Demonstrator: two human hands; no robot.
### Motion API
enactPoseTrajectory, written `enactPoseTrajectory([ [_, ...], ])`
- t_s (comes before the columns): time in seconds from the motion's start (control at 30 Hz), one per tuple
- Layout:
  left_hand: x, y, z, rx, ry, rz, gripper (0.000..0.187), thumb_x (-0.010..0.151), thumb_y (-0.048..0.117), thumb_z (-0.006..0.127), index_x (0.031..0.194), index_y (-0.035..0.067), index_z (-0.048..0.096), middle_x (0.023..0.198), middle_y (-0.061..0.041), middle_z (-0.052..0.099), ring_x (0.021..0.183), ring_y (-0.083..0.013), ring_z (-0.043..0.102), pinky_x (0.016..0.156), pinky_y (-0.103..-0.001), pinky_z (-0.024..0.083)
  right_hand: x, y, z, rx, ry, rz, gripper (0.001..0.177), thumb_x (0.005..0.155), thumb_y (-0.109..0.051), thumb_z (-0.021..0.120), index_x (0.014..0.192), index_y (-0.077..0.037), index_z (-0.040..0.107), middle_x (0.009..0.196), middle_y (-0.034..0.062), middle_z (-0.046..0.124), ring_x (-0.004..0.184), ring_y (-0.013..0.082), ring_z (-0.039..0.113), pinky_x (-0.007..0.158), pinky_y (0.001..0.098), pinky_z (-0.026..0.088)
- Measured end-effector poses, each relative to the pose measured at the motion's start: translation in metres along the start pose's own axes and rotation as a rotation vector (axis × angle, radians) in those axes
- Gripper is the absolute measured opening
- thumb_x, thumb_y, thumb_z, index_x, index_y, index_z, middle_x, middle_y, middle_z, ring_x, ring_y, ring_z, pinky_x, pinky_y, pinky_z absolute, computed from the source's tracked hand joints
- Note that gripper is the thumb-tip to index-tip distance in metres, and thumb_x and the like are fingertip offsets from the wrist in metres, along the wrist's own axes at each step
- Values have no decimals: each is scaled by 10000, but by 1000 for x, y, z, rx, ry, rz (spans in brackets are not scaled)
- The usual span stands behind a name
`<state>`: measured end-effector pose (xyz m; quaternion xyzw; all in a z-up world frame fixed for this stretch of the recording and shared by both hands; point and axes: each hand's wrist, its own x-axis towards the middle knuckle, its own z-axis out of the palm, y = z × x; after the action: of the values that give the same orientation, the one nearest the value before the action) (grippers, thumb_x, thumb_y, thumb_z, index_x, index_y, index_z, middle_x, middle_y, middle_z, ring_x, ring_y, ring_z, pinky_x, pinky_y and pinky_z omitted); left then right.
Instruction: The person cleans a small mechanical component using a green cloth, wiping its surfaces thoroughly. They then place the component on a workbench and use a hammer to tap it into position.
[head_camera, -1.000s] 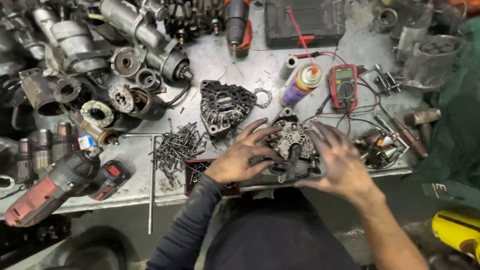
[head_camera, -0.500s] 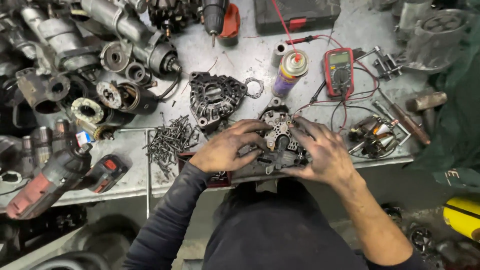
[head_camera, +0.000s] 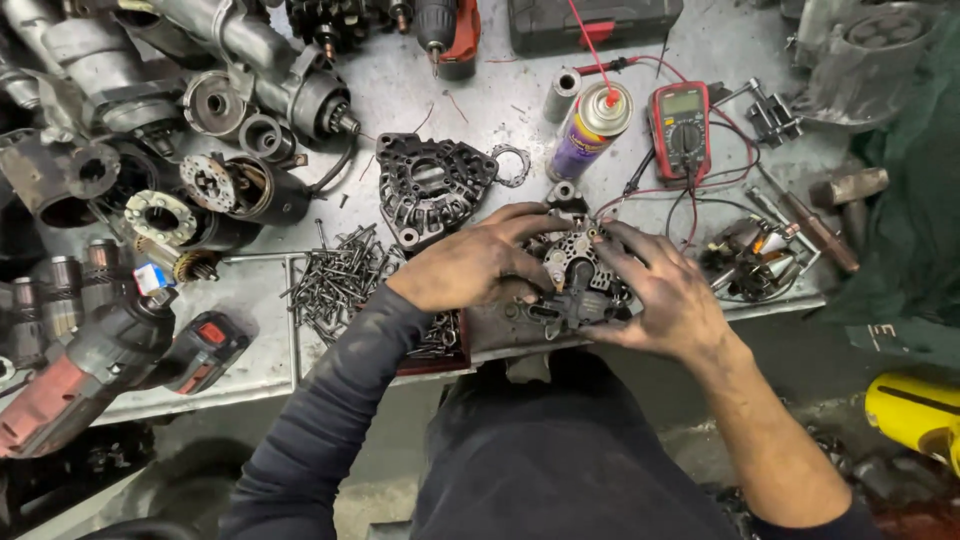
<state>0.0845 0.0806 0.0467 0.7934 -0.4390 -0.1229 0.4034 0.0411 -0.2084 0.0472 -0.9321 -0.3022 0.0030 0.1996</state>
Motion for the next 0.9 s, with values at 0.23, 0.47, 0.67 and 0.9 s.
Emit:
enactPoseTrajectory([
  [0.23,2,2,-2,69,-108,-37,234,786,207,790,1017,171,793,1567,-85,420,1490,-360,299,1193,-477,334,2,-5,-4,19,-20,7,962,518,-451,933,1335,-57,614,1474,163,519,1277,392,564,1059,500,478],
  [0.47,-4,-9,5,58,-95,-22,278,815,235,739,1082,164,767,1569,-91,433,1465,-340,362,1178,-487,392,1,-8,-5,7,-39,11,938,518,-434,933,1321,-66,617,1486,160,509,1282,397,551,1065,504,472],
  [0.67,1,-2,-6,34,-139,-15,276,785,197,746,1057,187,791,1580,-80,426,1450,-361,371,1164,-485,387,3,-9,-6,29,-52,9,994,501,-415,920,1382,-93,592,1496,163,494,1324,397,530,1088,504,463],
  [0.9,14,-13,-14,-2,-182,79,287,722,161,784,1005,186,818,1588,-95,395,1451,-383,360,1177,-493,365,1,-15,-5,29,-64,73,982,509,-432,932,1372,-106,595,1520,154,473,1320,393,517,1087,510,439],
])
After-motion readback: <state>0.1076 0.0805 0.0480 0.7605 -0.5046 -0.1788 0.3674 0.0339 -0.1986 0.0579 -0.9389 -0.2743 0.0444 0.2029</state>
